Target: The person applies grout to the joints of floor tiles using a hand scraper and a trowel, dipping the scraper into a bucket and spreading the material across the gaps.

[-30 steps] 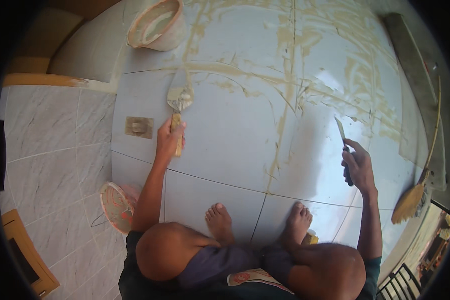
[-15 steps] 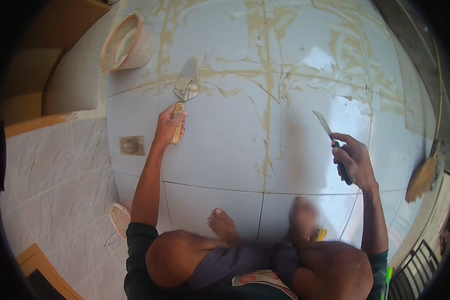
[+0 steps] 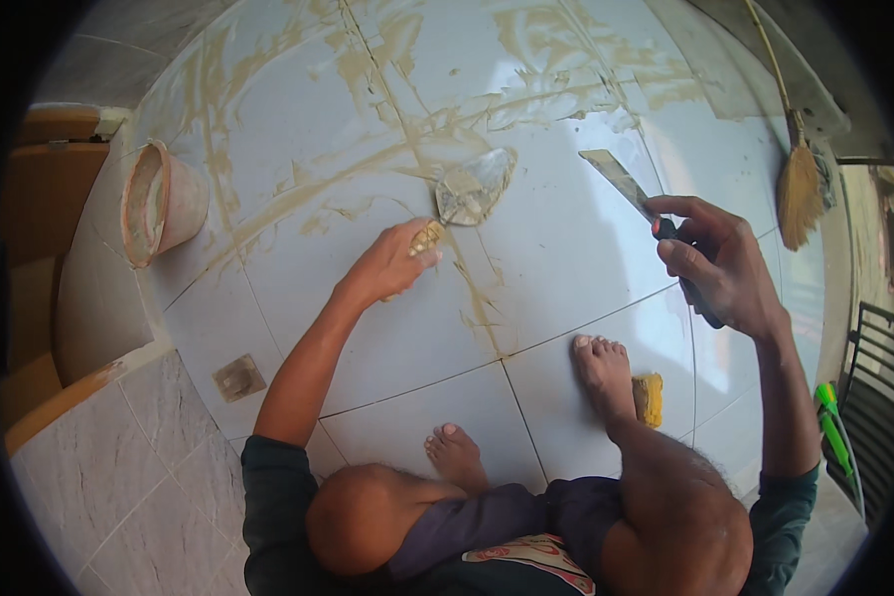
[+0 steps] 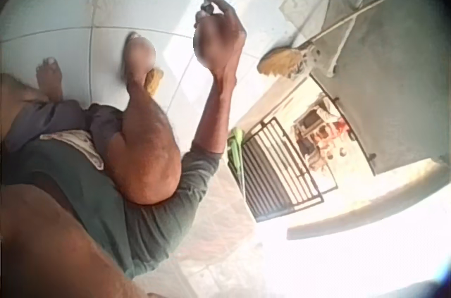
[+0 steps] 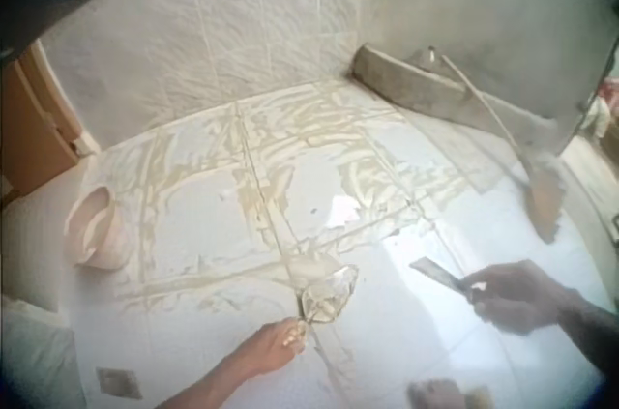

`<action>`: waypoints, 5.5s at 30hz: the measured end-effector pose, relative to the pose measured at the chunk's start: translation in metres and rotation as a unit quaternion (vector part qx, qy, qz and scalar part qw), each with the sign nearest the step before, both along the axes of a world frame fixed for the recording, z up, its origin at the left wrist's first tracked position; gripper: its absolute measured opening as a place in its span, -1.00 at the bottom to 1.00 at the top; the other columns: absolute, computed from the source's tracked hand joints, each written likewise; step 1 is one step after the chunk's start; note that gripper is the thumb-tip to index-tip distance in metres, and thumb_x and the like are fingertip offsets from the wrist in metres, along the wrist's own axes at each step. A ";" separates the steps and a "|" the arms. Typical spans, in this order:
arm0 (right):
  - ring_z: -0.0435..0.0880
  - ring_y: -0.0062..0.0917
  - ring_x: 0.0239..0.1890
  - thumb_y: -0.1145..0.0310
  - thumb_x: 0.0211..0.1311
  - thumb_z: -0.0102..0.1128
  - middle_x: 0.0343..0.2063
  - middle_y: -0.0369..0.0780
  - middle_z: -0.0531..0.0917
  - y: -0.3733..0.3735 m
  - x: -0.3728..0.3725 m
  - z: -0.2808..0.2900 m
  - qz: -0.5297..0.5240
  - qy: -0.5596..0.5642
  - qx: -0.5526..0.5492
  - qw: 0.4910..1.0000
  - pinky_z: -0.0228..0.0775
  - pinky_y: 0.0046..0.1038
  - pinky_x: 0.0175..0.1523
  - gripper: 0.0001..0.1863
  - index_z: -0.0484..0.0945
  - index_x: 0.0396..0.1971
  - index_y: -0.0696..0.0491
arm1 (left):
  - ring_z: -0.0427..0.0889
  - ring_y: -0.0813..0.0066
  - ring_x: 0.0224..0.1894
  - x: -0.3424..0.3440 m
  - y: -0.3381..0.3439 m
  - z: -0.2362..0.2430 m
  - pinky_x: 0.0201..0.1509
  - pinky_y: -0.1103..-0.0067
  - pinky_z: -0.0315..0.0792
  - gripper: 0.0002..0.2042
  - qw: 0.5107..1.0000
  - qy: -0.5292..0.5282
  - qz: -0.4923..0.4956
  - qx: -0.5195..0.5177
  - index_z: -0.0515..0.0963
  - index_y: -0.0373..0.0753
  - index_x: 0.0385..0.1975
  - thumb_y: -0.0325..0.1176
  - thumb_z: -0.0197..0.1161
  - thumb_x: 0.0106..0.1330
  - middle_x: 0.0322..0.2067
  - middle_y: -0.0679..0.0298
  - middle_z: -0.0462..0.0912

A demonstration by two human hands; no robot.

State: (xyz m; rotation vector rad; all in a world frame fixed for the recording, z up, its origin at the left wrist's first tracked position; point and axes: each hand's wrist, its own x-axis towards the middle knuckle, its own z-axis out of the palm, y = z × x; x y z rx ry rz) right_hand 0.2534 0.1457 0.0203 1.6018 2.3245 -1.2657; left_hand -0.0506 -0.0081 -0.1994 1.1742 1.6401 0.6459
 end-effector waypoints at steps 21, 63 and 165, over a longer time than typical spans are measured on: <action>0.64 0.06 -0.20 0.42 0.38 0.05 -0.20 0.11 0.61 -0.305 -0.001 -0.183 0.056 0.092 0.036 0.994 0.52 -0.06 -0.09 -0.64 0.39 0.14 0.15 | 0.66 0.11 -0.38 0.118 -0.227 0.027 -0.29 0.33 0.52 -0.52 0.964 -0.141 0.205 -0.093 0.29 -0.38 0.25 -0.30 0.17 0.42 -0.32 -0.12 0.64; 0.65 0.08 -0.44 0.52 0.24 0.03 -0.51 0.14 0.61 -0.276 0.035 -0.169 0.057 -0.083 0.076 0.992 0.49 0.00 -0.34 -0.70 0.42 -0.03 0.24 | 0.39 0.72 -0.64 0.102 -0.247 0.030 -0.63 0.69 0.34 -0.56 0.933 -0.204 0.292 -0.051 0.38 -0.34 0.23 -0.41 0.25 0.38 -0.49 0.38 0.48; 0.64 0.10 -0.39 0.43 0.38 -0.04 -0.50 0.14 0.60 -0.277 0.024 -0.149 0.247 -0.175 -0.019 0.953 0.49 0.01 -0.26 -0.72 0.39 0.02 0.21 | 0.43 0.71 -0.65 0.100 -0.285 0.004 -0.65 0.70 0.35 -0.54 0.879 -0.199 0.433 -0.008 0.38 -0.34 0.23 -0.41 0.28 0.36 -0.52 0.40 0.47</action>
